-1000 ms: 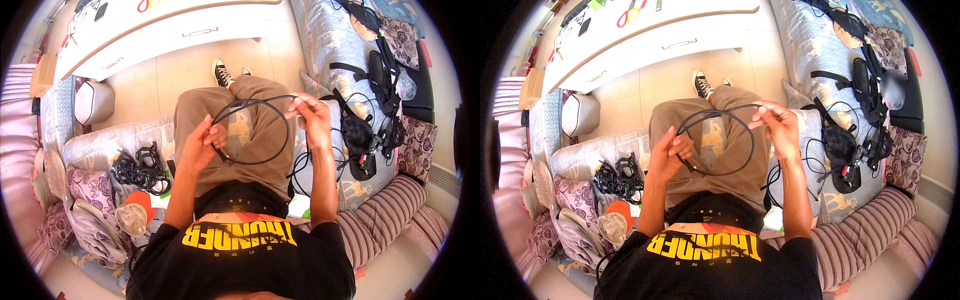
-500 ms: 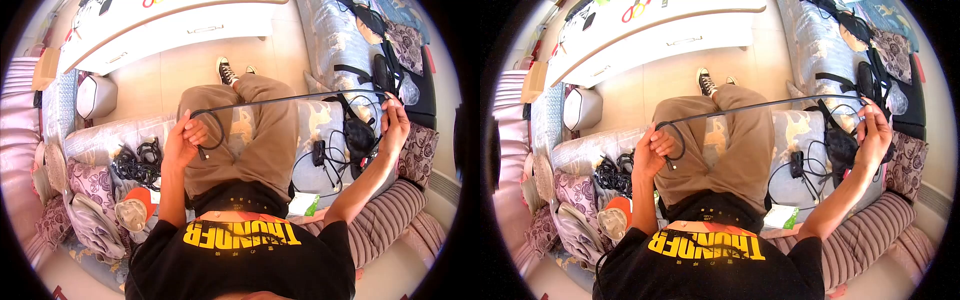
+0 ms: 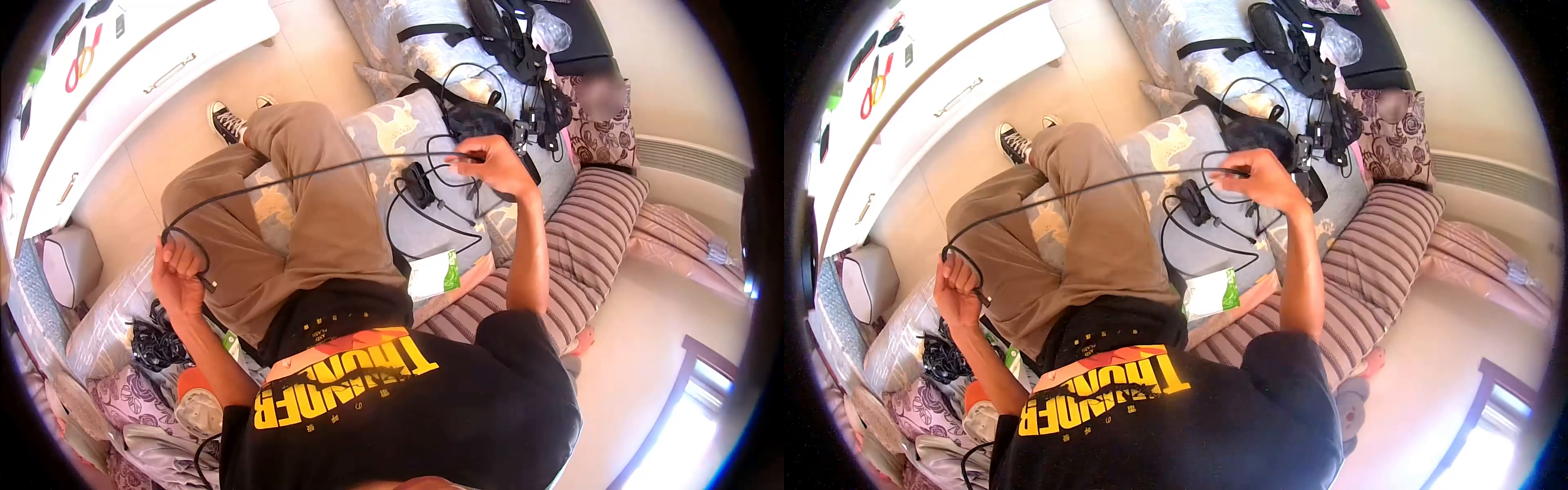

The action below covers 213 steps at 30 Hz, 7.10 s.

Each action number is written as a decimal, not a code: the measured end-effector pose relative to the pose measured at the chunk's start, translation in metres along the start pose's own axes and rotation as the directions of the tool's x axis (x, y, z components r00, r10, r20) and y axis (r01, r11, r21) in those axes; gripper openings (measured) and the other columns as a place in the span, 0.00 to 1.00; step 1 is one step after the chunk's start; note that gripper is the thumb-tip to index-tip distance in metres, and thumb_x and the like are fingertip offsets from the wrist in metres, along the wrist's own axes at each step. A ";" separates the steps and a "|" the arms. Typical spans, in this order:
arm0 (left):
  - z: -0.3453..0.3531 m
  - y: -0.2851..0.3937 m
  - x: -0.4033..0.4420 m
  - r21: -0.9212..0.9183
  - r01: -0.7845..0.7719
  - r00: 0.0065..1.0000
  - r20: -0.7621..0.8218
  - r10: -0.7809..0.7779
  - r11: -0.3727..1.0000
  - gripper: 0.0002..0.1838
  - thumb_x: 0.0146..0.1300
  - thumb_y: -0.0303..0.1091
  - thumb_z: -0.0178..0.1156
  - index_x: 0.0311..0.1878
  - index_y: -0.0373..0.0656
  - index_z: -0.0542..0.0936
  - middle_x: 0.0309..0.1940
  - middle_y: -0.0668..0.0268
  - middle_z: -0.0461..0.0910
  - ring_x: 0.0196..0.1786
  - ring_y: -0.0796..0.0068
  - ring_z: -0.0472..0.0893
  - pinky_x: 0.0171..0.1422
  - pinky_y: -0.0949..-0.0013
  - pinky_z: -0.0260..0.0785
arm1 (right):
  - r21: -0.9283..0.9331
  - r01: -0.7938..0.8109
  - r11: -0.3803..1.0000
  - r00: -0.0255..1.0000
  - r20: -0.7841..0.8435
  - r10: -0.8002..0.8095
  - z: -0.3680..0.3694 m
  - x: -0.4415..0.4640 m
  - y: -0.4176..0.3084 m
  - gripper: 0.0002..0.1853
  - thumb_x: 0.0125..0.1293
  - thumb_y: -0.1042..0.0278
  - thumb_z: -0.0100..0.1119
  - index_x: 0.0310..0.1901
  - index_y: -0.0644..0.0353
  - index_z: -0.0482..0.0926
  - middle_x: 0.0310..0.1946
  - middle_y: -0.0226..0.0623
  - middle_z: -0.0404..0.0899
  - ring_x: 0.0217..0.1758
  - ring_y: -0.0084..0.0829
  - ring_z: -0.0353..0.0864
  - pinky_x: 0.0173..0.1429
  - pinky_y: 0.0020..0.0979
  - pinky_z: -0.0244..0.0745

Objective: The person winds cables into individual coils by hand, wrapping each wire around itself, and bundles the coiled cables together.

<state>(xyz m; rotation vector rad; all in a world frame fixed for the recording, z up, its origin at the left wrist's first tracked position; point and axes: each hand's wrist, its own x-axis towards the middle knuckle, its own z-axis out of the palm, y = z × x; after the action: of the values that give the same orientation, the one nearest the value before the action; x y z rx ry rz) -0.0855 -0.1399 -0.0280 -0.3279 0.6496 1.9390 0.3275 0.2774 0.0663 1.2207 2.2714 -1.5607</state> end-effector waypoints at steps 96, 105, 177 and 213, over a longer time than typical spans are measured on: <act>0.139 -0.082 -0.002 0.254 -0.477 0.802 -0.265 0.535 0.841 0.22 0.81 0.43 0.57 0.29 0.50 0.64 0.18 0.78 0.54 0.19 0.85 0.47 0.25 0.71 0.42 | 0.060 0.658 0.751 0.674 -0.491 -0.551 0.263 0.042 -0.189 0.21 0.57 0.79 0.74 0.54 0.64 0.87 0.41 0.40 0.84 0.43 0.39 0.83 0.47 0.34 0.79; 0.133 -0.072 0.001 0.160 -0.389 0.843 -0.336 0.421 0.907 0.22 0.82 0.47 0.54 0.30 0.51 0.64 0.19 0.78 0.50 0.21 0.82 0.46 0.28 0.71 0.44 | -0.102 0.599 0.795 0.749 -0.279 -0.600 0.249 0.020 -0.187 0.37 0.58 0.71 0.76 0.72 0.60 0.77 0.55 0.47 0.83 0.54 0.47 0.83 0.59 0.40 0.79; 0.113 -0.081 0.008 -0.060 -0.198 0.972 -0.137 0.189 0.978 0.25 0.82 0.53 0.53 0.28 0.50 0.65 0.20 0.76 0.53 0.24 0.79 0.52 0.33 0.70 0.50 | 0.658 0.451 0.603 0.890 -0.277 -0.363 0.290 0.044 -0.146 0.19 0.66 0.81 0.70 0.58 0.61 0.80 0.45 0.31 0.82 0.47 0.23 0.80 0.51 0.28 0.77; 0.107 -0.132 0.006 -0.271 -0.210 0.970 0.062 0.235 0.939 0.14 0.86 0.41 0.45 0.41 0.45 0.68 0.41 0.64 0.72 0.52 0.64 0.72 0.72 0.57 0.64 | 0.540 0.588 0.602 0.797 -0.512 -0.320 0.296 0.048 -0.126 0.06 0.73 0.76 0.63 0.45 0.72 0.84 0.37 0.35 0.76 0.41 0.26 0.75 0.48 0.27 0.72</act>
<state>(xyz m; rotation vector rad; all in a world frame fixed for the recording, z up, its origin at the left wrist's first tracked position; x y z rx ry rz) 0.0360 -0.0300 0.0177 -0.3366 0.3788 2.2504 0.1157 0.0405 -0.0023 1.1589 2.4518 -2.7845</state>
